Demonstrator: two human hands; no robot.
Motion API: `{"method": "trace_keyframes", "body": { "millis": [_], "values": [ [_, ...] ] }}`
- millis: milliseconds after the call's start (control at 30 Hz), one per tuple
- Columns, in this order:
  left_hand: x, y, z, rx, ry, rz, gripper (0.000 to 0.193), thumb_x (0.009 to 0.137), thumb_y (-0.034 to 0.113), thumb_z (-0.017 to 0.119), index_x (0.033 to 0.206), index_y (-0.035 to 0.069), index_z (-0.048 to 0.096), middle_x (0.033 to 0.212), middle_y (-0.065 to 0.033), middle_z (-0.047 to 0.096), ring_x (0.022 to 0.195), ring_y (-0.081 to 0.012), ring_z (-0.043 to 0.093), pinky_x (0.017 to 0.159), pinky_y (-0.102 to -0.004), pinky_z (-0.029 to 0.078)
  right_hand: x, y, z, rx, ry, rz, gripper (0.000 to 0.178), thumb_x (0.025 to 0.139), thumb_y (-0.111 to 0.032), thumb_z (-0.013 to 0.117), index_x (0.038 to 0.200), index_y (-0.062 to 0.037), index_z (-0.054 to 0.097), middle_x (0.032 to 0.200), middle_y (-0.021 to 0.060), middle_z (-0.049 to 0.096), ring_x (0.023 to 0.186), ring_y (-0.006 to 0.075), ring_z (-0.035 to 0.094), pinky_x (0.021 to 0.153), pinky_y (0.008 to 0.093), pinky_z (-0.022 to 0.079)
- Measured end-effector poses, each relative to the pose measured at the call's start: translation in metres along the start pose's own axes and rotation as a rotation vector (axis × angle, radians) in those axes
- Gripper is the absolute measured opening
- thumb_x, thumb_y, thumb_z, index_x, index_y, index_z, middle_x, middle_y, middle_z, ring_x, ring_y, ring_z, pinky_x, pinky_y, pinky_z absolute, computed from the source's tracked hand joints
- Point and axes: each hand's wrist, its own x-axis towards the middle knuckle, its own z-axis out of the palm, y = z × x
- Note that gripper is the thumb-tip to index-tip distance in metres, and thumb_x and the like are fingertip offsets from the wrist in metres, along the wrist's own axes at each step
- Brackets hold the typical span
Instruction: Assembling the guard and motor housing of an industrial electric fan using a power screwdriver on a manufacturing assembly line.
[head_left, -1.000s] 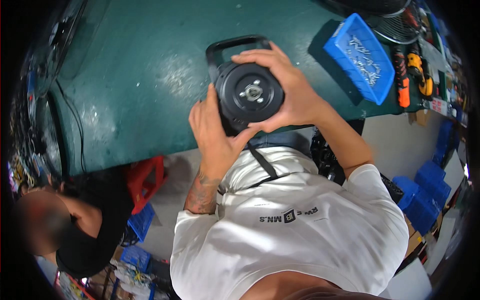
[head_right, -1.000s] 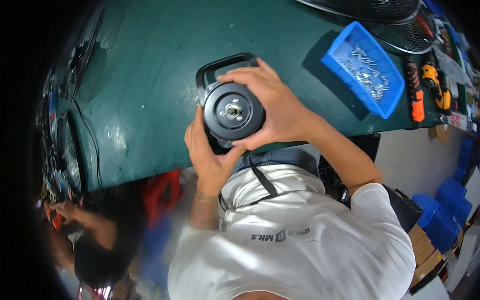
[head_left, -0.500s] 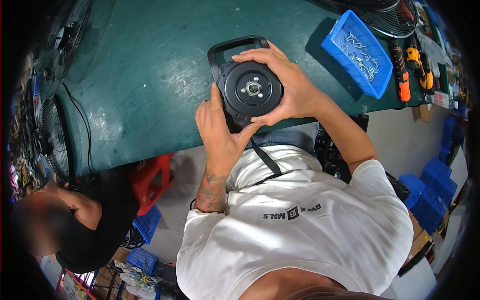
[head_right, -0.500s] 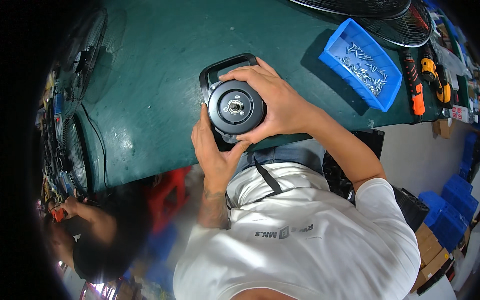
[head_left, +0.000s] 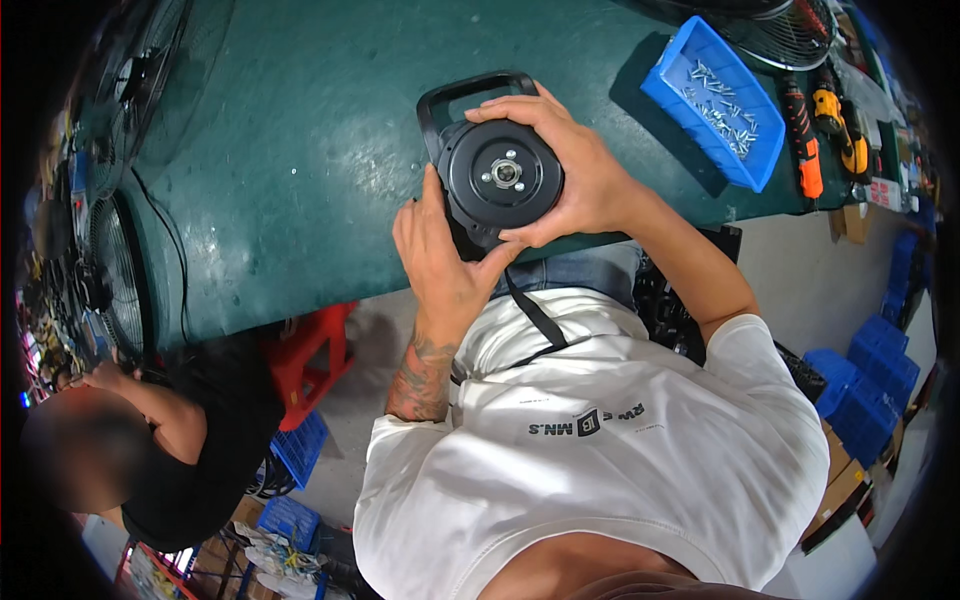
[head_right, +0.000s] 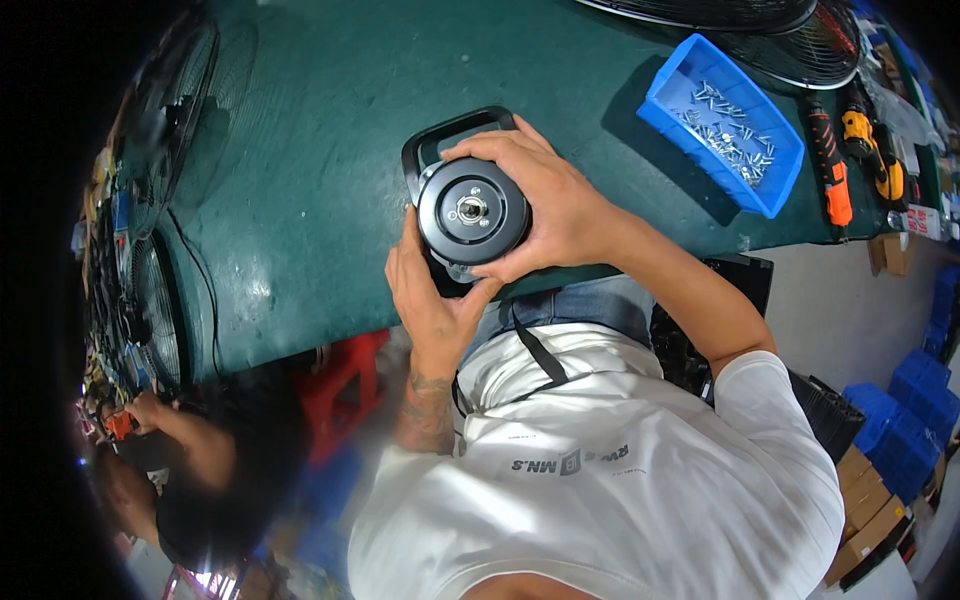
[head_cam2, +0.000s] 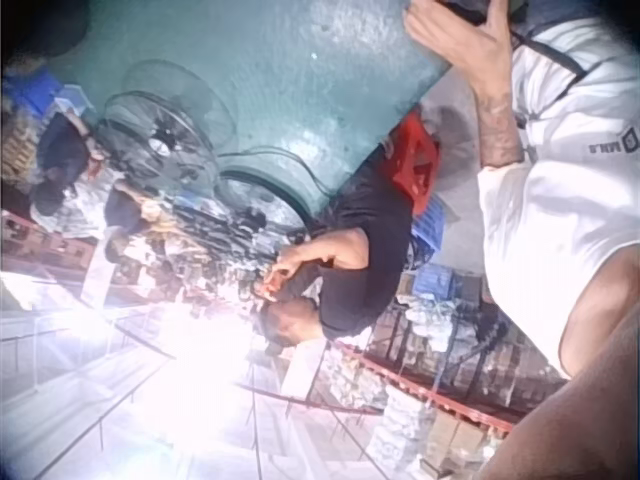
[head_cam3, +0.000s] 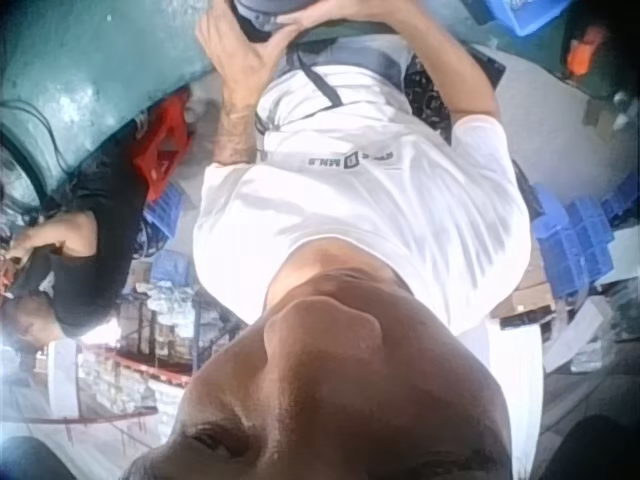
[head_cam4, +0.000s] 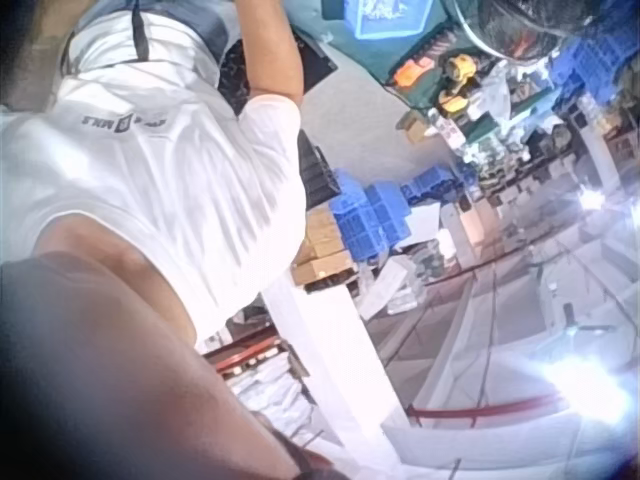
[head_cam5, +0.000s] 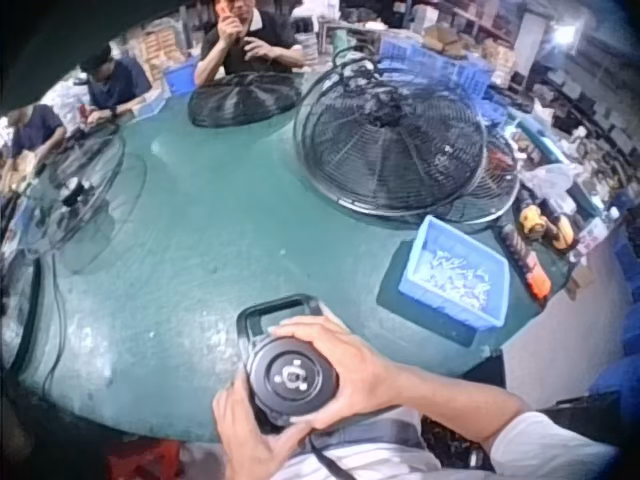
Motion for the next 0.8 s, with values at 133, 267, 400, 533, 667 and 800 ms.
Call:
{"method": "trace_keyframes", "body": {
  "millis": [133,267,400,533,667,800],
  "values": [
    [0.005,0.007,-0.002,0.015,-0.014,-0.092,0.103,0.072,0.037,0.091,0.149,-0.009,0.041,0.133,-0.0252,0.059,0.115,-0.0422,0.057,0.103,-0.049,0.04,0.004,-0.011,-0.011,-0.082,-0.076,0.016,0.113,0.059,-0.044,0.096,0.151,-0.0084,0.043,0.156,0.0117,0.048,0.148,0.0337,0.039,0.124,0.0634,0.017],
    [0.021,0.013,-0.002,0.061,0.014,-0.152,0.111,0.07,0.042,0.092,0.152,-0.01,0.037,0.138,-0.0271,0.057,0.123,-0.0415,0.056,0.105,-0.0495,0.037,0.0,-0.019,-0.062,-0.324,0.097,0.016,0.104,0.068,-0.052,0.091,0.151,-0.007,0.046,0.151,0.0191,0.049,0.143,0.0384,0.042,0.12,0.0539,0.03],
    [0.039,0.011,-0.003,-0.051,-0.006,-0.268,0.112,0.07,0.042,0.093,0.153,-0.009,0.035,0.145,-0.0276,0.053,0.129,-0.041,0.053,0.106,-0.048,0.036,0.0,0.013,-0.16,-0.351,0.764,0.128,0.06,0.084,-0.026,0.085,0.133,-0.0024,0.06,0.127,0.0155,0.065,0.117,0.025,0.063,0.101,0.0381,0.05],
    [0.042,0.014,-0.007,-0.002,-0.031,-0.265,0.112,0.071,0.04,0.093,0.154,-0.007,0.034,0.147,-0.0259,0.052,0.132,-0.0398,0.052,0.106,-0.0491,0.035,-0.006,0.063,-0.238,-0.206,1.199,0.454,0.063,0.09,-0.028,0.079,0.137,0.0035,0.053,0.121,0.0163,0.065,0.109,0.0228,0.065,0.097,0.0376,0.053],
    [0.04,0.018,-0.011,-0.041,-0.043,-0.282,0.111,0.072,0.041,0.092,0.154,-0.006,0.034,0.146,-0.0252,0.053,0.13,-0.04,0.053,0.107,-0.0491,0.035,-0.012,0.086,-0.258,0.366,1.095,0.571,0.058,0.091,-0.029,0.077,0.135,0.0017,0.054,0.109,0.007,0.061,0.094,0.0178,0.062,0.091,0.0368,0.055],
    [0.04,0.019,-0.012,-0.001,-0.018,-0.272,0.11,0.073,0.042,0.091,0.154,-0.006,0.034,0.146,-0.025,0.053,0.129,-0.0399,0.054,0.107,-0.0487,0.035,-0.006,0.082,-0.253,0.553,1.249,0.483,0.055,0.09,-0.029,0.078,0.131,0.0007,0.055,0.11,0.0068,0.062,0.093,0.0169,0.062,0.085,0.0346,0.055]
  ]
}}
